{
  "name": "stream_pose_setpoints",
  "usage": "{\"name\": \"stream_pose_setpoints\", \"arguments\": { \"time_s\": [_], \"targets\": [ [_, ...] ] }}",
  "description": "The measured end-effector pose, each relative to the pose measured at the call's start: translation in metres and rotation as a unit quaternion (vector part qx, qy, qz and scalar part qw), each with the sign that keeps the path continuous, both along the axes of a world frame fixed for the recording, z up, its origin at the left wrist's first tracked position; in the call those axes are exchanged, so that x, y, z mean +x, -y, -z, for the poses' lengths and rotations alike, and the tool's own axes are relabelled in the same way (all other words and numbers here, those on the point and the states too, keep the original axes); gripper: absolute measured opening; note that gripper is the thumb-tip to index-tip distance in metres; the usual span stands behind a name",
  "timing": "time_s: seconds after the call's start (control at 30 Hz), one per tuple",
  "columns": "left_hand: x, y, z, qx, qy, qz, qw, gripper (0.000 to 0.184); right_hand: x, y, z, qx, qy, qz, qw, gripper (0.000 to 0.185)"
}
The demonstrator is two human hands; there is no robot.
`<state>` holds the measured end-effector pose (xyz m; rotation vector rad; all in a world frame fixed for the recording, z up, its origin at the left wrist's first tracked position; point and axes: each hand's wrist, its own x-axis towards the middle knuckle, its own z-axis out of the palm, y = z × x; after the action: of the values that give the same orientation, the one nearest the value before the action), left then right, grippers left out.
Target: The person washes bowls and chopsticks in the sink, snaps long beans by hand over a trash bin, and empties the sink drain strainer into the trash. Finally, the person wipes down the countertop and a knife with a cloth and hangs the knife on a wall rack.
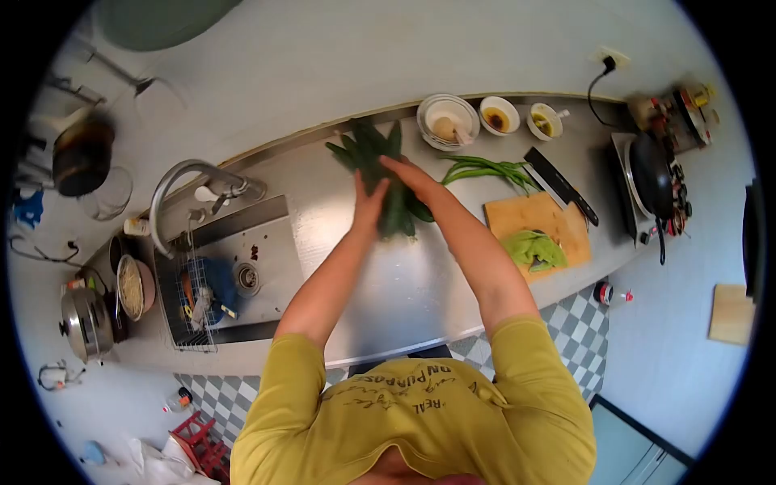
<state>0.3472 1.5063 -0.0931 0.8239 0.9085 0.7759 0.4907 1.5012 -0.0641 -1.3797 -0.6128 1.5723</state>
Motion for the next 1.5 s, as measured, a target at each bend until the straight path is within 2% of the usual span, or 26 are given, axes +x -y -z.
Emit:
{"name": "stream_pose_setpoints", "arguments": {
  "time_s": [0.03, 0.1, 0.23, 0.3, 0.33, 0.4, 0.47, 0.53, 0.63, 0.73, 0.77, 0.83, 0.87, 0.97, 1.03, 1.1, 1.2, 1.27, 1.37, 1.47, 1.5],
  "targets": [
    [0.003, 0.003, -0.018, -0.015, -0.001, -0.001, 1.000, 0.085, 0.001, -0.007, 0.010, 0.020, 0.028, 0.007, 0.999, 0.079],
    [0.007, -0.001, -0.004, 0.011, -0.021, 0.003, 1.000, 0.083, 0.007, -0.012, 0.019, 0.037, 0.093, 0.012, 0.995, 0.078],
    [0.007, -0.006, 0.018, 0.070, -0.192, -0.001, 0.979, 0.079, 0.014, -0.011, 0.029, 0.032, 0.184, -0.019, 0.982, 0.068],
    [0.002, -0.006, 0.026, 0.082, -0.178, 0.005, 0.981, 0.077, 0.025, -0.004, 0.036, 0.048, 0.212, -0.032, 0.975, 0.063],
    [0.000, -0.008, 0.031, 0.089, -0.192, 0.001, 0.977, 0.077, 0.016, 0.023, -0.015, 0.086, 0.306, 0.030, 0.948, 0.049],
    [-0.004, -0.007, 0.029, 0.093, -0.213, -0.005, 0.973, 0.075, 0.028, 0.052, 0.021, 0.197, 0.428, 0.107, 0.876, 0.041],
    [-0.007, -0.004, 0.016, 0.089, -0.230, -0.012, 0.969, 0.073, 0.032, 0.109, 0.013, 0.201, 0.533, 0.117, 0.814, 0.040],
    [-0.010, -0.004, 0.019, 0.121, -0.232, -0.016, 0.965, 0.070, 0.026, 0.166, 0.006, 0.173, 0.654, 0.061, 0.734, 0.041],
    [-0.010, 0.004, 0.022, 0.133, -0.202, -0.024, 0.970, 0.067, 0.008, 0.211, 0.003, 0.115, 0.731, 0.025, 0.672, 0.033],
    [-0.012, 0.012, 0.016, 0.135, -0.209, -0.028, 0.968, 0.065, 0.021, 0.220, 0.049, 0.106, 0.633, -0.006, 0.767, 0.032],
    [-0.016, 0.015, 0.013, 0.135, -0.221, -0.031, 0.965, 0.064, 0.025, 0.219, 0.057, 0.116, 0.607, 0.048, 0.785, 0.032],
    [-0.031, 0.024, 0.006, 0.161, -0.214, -0.046, 0.962, 0.060, 0.028, 0.209, 0.049, 0.131, 0.547, 0.156, 0.812, 0.033],
    [-0.040, 0.028, 0.004, 0.175, -0.211, -0.050, 0.960, 0.058, 0.033, 0.207, 0.041, 0.162, 0.570, 0.161, 0.789, 0.034],
    [-0.078, 0.049, 0.010, 0.237, -0.282, -0.036, 0.929, 0.051, 0.023, 0.206, 0.015, 0.089, 0.443, 0.227, 0.863, 0.030],
    [-0.104, 0.076, 0.007, 0.291, -0.306, -0.007, 0.907, 0.043, 0.012, 0.214, 0.030, 0.100, 0.430, 0.185, 0.878, 0.039],
    [-0.128, 0.106, 0.012, 0.300, -0.279, 0.054, 0.910, 0.039, 0.008, 0.223, 0.028, 0.136, 0.573, 0.084, 0.804, 0.051],
    [-0.158, 0.142, 0.006, 0.368, -0.276, 0.204, 0.864, 0.041, 0.050, 0.248, 0.048, 0.009, 0.763, 0.211, 0.611, 0.062],
    [-0.169, 0.156, 0.001, 0.441, -0.268, 0.291, 0.806, 0.042, 0.066, 0.266, 0.024, -0.107, 0.738, 0.312, 0.588, 0.060],
    [-0.148, 0.164, 0.007, 0.540, -0.261, 0.316, 0.735, 0.049, 0.087, 0.289, 0.056, -0.198, 0.700, 0.291, 0.621, 0.049],
    [-0.088, 0.158, -0.012, 0.603, -0.284, 0.352, 0.657, 0.052, 0.111, 0.290, 0.069, -0.113, 0.522, 0.346, 0.772, 0.039],
    [-0.065, 0.156, -0.015, 0.614, -0.294, 0.362, 0.636, 0.053, 0.106, 0.288, 0.066, -0.049, 0.539, 0.355, 0.763, 0.037]
  ]
}}
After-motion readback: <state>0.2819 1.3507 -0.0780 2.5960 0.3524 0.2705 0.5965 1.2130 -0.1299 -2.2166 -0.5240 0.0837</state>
